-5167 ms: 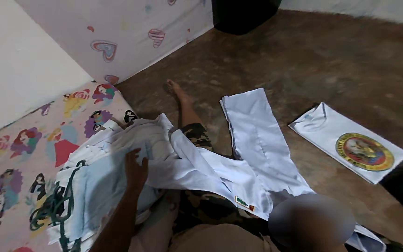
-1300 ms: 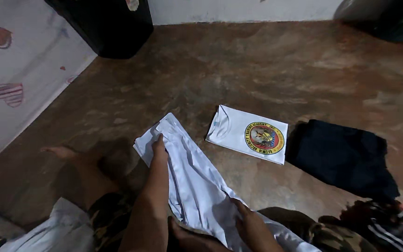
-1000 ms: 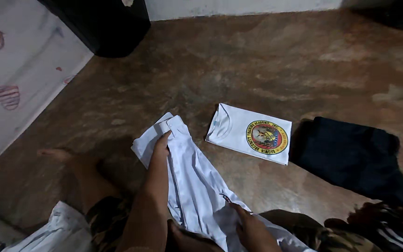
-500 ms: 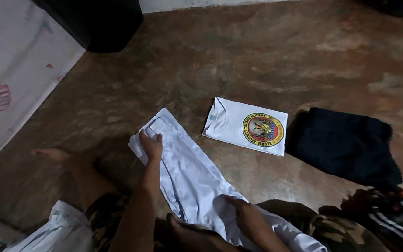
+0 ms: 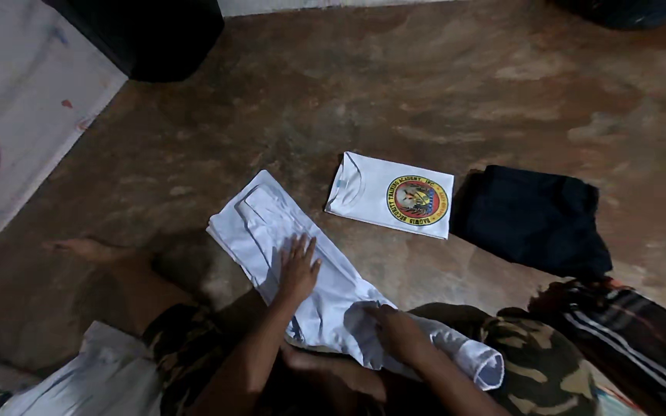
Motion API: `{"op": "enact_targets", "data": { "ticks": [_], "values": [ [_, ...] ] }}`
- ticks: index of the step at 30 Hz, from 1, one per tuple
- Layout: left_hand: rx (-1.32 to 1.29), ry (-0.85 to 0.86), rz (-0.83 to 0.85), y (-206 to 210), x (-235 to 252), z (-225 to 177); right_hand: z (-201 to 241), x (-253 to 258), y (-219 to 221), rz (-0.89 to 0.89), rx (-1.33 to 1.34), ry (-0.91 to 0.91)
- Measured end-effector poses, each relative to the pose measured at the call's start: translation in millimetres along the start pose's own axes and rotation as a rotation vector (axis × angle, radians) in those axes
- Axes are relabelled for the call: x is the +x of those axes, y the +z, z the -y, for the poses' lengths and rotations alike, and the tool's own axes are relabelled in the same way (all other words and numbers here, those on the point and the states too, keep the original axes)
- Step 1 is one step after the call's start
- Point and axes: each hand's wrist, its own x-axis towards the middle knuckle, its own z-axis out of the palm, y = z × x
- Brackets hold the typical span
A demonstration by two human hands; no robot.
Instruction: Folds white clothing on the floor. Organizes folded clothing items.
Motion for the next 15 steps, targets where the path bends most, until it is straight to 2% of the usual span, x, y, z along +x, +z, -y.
{"op": "enact_targets", "data": {
  "ticks": [4,7,9,11,13,15],
  "values": [
    [-0.144,0.158,0.274,-6.9,-94.4,-56.9,-12.6,-56.5,-30.2,-0.096,-0.081,-0.149],
    [-0.198,0.233,0.398,1.7,-145.1,-80.5,-44.2,-104.9,-51.4,-0.096,-0.22,-0.165],
    [-0.233,0.192,0.433,7.1,-161.5,-90.9,-61.8,-122.1,-57.3,-0.026,-0.262,-0.117],
    [-0.214,0.089,0.411,16.7,-167.6,-94.8,-77.4,-125.4,-52.9,-0.046,-0.272,-0.156],
    [-0.166,-0.019,0.368,29.7,-168.4,-88.8,-91.9,-121.8,-35.9,-0.25,-0.244,-0.294],
    [-0.149,-0.059,0.319,39.6,-163.3,-74.9,-93.4,-119.0,-23.2,-0.423,-0.24,-0.377]
  ]
}}
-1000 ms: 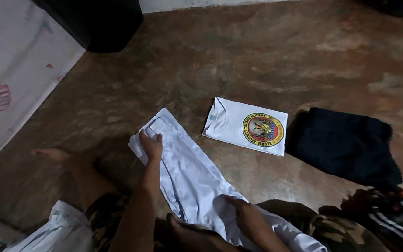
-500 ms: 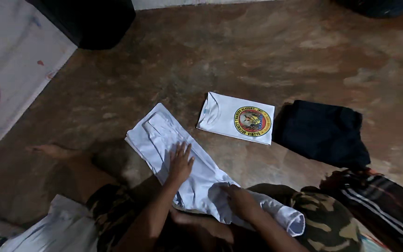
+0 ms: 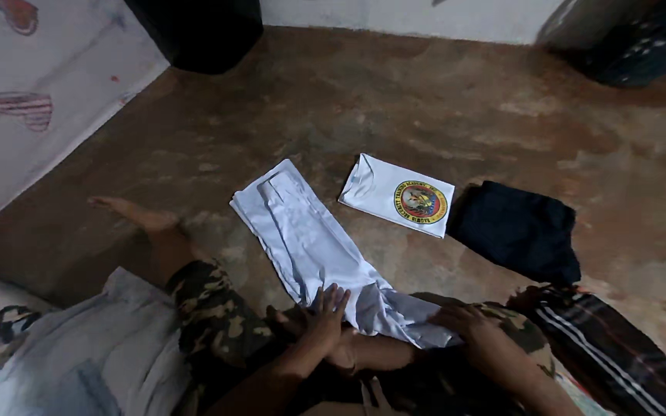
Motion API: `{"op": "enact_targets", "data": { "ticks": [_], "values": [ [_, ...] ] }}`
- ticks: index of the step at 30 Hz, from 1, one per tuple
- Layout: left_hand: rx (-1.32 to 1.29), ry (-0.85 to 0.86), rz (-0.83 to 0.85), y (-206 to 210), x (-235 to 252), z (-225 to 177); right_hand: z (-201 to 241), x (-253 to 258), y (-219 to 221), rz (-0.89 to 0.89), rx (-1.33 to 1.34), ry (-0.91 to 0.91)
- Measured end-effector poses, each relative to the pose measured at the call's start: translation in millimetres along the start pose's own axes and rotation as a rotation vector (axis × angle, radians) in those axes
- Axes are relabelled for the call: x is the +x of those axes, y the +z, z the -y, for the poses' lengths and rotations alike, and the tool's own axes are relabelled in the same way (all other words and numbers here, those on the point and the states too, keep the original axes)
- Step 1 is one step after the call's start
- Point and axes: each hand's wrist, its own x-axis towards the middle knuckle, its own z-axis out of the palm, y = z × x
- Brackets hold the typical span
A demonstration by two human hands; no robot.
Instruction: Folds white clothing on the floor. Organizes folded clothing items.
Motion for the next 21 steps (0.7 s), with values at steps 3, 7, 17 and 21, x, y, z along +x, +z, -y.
{"op": "enact_targets", "data": {
  "ticks": [3,7,17,21],
  "values": [
    [-0.017,-0.013,-0.029,-2.7,9.1,22.0,17.1,-3.6,-1.8,-0.11,-0.036,-0.025],
    [0.036,-0.092,0.029,-20.2,-3.8,31.2,57.2,-9.4,-16.3,-0.254,-0.052,-0.158],
    [-0.471,0.215,-0.139,-12.4,-41.6,-11.3,103.7,83.5,-61.1,0.078,0.27,-0.27],
    [-0.823,0.084,-0.189,-15.5,-21.2,0.1,105.4,168.6,-36.9,0.043,0.64,-0.125]
  ]
}}
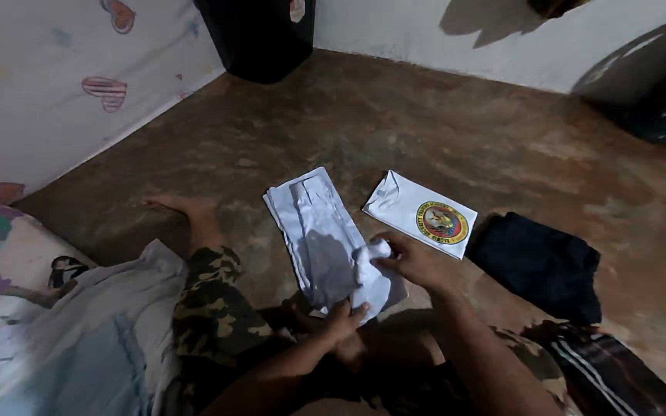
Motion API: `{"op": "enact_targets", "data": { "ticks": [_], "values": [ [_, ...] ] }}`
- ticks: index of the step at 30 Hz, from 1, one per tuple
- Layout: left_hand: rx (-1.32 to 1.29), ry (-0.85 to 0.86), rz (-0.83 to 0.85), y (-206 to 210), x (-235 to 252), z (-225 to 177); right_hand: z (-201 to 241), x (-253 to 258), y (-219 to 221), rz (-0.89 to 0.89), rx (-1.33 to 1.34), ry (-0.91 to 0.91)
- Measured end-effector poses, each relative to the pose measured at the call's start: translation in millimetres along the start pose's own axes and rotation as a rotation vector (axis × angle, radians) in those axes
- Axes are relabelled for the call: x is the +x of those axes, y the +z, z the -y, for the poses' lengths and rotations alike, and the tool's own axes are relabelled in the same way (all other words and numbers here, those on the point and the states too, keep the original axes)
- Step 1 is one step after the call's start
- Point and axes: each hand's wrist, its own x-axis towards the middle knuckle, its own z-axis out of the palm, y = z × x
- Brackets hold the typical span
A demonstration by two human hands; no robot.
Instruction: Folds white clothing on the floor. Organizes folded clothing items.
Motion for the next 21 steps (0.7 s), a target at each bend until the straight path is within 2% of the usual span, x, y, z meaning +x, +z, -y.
{"op": "enact_targets", "data": {
  "ticks": [3,6,10,15,21],
  "values": [
    [-0.235,-0.122,-0.025,-14.1,18.4,7.7,-53.9,34.8,20.3,-0.008,0.31,0.193],
    [-0.246,-0.273,-0.035,-19.8,26.6,15.4,-90.9,39.3,37.5,0.043,0.336,0.329],
    [-0.222,-0.348,-0.013,-18.4,35.5,17.6,-108.4,30.6,44.9,0.038,0.333,0.329],
    [-0.328,-0.402,-0.091,-19.6,47.3,23.6,-113.6,16.0,44.9,0.082,0.374,0.324],
    [-0.308,-0.389,-0.104,-25.2,54.8,20.6,-117.2,31.3,63.6,-0.111,0.044,0.253]
  ]
}}
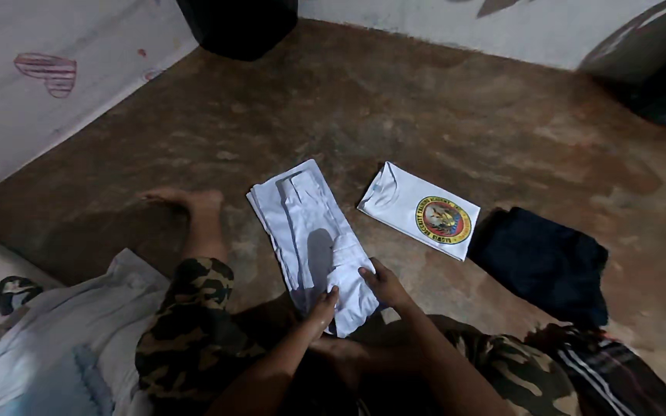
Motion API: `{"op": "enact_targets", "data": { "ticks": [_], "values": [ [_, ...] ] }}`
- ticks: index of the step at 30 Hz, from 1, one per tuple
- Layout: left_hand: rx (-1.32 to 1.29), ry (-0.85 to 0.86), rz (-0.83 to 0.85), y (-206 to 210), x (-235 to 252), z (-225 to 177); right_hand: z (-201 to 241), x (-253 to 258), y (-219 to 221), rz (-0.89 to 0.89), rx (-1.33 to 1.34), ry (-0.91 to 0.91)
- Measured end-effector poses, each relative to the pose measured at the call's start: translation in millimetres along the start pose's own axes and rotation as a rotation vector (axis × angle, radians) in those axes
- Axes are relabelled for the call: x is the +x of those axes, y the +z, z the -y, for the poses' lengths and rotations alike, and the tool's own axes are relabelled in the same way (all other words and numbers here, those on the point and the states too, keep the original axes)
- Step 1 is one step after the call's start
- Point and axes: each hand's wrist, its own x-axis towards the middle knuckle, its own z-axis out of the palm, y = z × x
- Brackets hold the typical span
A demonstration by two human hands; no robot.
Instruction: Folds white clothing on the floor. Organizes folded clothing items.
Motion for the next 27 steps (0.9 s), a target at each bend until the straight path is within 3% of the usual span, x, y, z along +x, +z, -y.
{"op": "enact_targets", "data": {
  "ticks": [2,5,11,16,19,21,24,27],
  "values": [
    [-0.009,-0.032,0.004,-3.0,4.2,0.4,-2.8,9.0,8.3,-0.052,-0.133,-0.008],
    [-0.015,-0.111,0.016,-7.7,15.6,7.5,-8.3,20.5,15.5,-0.003,-0.319,0.119],
    [-0.069,-0.126,-0.027,-5.9,24.4,9.9,2.1,17.5,17.3,-0.137,-0.299,0.091],
    [-0.073,-0.175,-0.02,-8.2,31.3,11.6,-2.5,20.5,21.3,-0.119,-0.408,0.223],
    [-0.109,-0.195,-0.009,-9.4,33.5,10.2,2.5,6.2,12.2,-0.179,-0.501,0.005],
    [-0.113,-0.209,-0.003,-10.9,34.0,8.6,11.3,-8.7,0.1,-0.052,-0.554,-0.175],
    [-0.091,-0.221,0.018,-13.3,36.2,7.3,26.8,-37.8,0.0,0.272,-0.748,-0.233],
    [-0.087,-0.221,0.039,-15.0,35.3,2.3,7.4,-47.7,23.2,0.295,-0.896,-0.233]
  ]
}}
